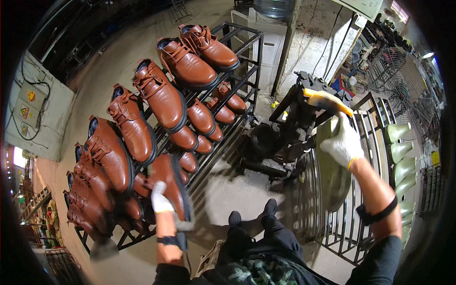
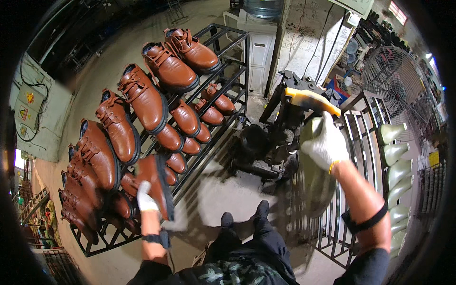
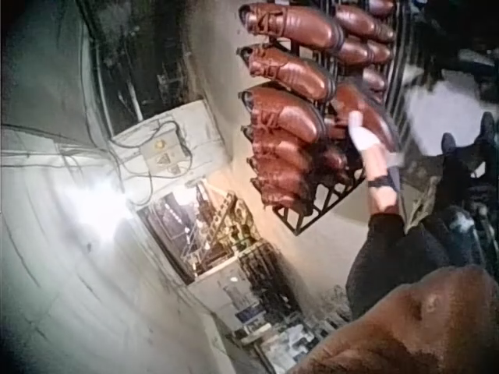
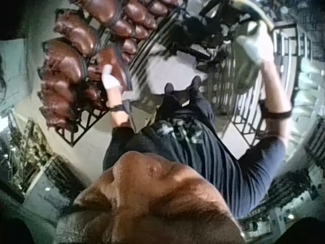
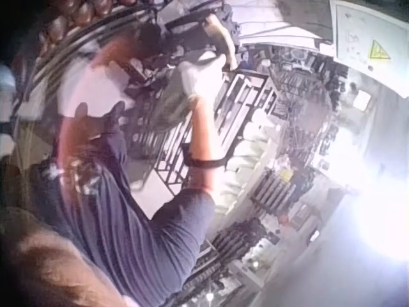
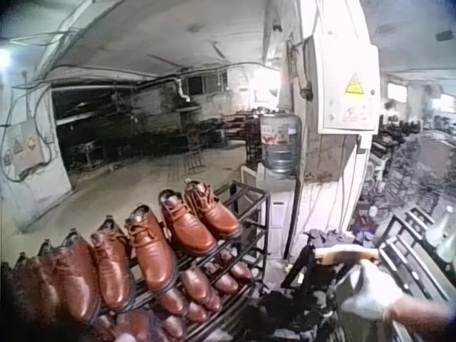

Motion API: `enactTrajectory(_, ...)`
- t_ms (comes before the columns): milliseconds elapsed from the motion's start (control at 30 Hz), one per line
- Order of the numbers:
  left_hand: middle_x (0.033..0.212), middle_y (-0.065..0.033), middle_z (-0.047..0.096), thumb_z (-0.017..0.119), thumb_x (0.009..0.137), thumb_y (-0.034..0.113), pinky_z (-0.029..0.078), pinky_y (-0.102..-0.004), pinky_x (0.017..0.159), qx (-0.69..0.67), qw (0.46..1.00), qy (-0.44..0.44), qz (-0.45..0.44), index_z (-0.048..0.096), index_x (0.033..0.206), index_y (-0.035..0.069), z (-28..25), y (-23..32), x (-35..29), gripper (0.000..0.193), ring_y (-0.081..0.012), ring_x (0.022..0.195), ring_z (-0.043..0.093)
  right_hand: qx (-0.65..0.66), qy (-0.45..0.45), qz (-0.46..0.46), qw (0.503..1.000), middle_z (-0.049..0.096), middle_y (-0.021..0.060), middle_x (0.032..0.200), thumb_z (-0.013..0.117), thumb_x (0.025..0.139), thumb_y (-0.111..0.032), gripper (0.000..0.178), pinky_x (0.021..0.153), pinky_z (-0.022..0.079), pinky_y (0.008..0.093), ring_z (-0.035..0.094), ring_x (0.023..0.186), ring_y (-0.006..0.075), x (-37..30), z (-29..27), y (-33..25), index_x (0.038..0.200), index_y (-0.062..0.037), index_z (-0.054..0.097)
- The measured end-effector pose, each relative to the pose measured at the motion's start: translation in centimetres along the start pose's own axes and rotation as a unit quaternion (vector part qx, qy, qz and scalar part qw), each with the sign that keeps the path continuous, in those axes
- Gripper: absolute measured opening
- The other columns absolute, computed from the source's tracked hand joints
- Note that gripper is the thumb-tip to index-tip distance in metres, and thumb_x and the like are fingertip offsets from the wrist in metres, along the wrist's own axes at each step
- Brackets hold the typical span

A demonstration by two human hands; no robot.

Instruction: The recorder is using a specialized machine to press or shape leather shoe uppers.

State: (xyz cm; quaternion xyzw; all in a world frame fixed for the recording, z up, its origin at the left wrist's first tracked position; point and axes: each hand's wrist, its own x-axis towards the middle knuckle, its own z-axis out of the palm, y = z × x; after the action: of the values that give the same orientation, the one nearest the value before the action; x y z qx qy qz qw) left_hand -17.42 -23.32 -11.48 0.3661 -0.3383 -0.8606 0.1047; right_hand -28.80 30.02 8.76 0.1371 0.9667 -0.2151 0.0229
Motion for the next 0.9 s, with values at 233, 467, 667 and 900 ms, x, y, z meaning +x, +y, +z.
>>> enactTrajectory(233, 0.12, -0.0087, 0.069, 0.073, 0.085, 0.009, 0.055, -0.0354, 0.094, 0.273, 0.923, -0.112, -0.245, 0.065, 0.128, 0.001, 2.0, -12.9, -9.7, 0.045, -0.0232, 0.104, 0.067, 0.589, -0.003, -0.017, 0.808, 0.07, 0.0105, 0.117, 0.073, 0.082, -0.017, 0.058, 0.096, 0.055, 0.0334, 0.068, 0.099, 0.0201, -4.5, -4.8, 13.1, 0.135, 0.0001, 0.058)
enactTrajectory(467, 0.11, -0.0087, 0.073, 0.074, 0.074, 0.002, 0.06, -0.034, 0.078, 0.373, 0.859, -0.292, -0.194, 0.063, 0.129, 0.001, 7.4, -17.5, -10.7, 0.057, -0.0244, 0.09, 0.072, 0.86, -0.067, 0.269, 0.427, 0.069, 0.0263, 0.111, 0.076, 0.085, -0.019, 0.056, 0.093, 0.058, 0.051, 0.07, 0.102, 0.0407, -24.0, 19.9, 26.5, 0.13, 0.0077, 0.056)
enactTrajectory(667, 0.091, -0.0019, 0.07, 0.071, 0.074, 0.003, 0.054, -0.0259, 0.056, 0.474, 0.773, -0.363, -0.215, 0.065, 0.12, 0.004, 15.9, -23.4, -12.8, 0.047, -0.014, 0.068, 0.066, 0.886, 0.183, 0.148, 0.399, 0.068, 0.0292, 0.114, 0.067, 0.083, -0.016, 0.054, 0.095, 0.058, 0.0535, 0.071, 0.1, 0.0429, -30.0, 12.9, 36.5, 0.13, 0.0084, 0.054)
enactTrajectory(900, 0.08, -0.001, 0.07, 0.072, 0.074, 0.003, 0.055, -0.0273, 0.058, 0.455, 0.706, -0.47, -0.273, 0.069, 0.11, 0.003, 21.2, -31.7, -17.5, 0.036, -0.014, 0.063, 0.067, 0.67, 0.623, 0.3, 0.27, 0.075, 0.0122, 0.106, 0.074, 0.089, -0.014, 0.026, 0.082, 0.059, 0.0405, 0.072, 0.094, 0.0271, -35.8, 18.7, 59.5, 0.113, -0.0034, 0.069)
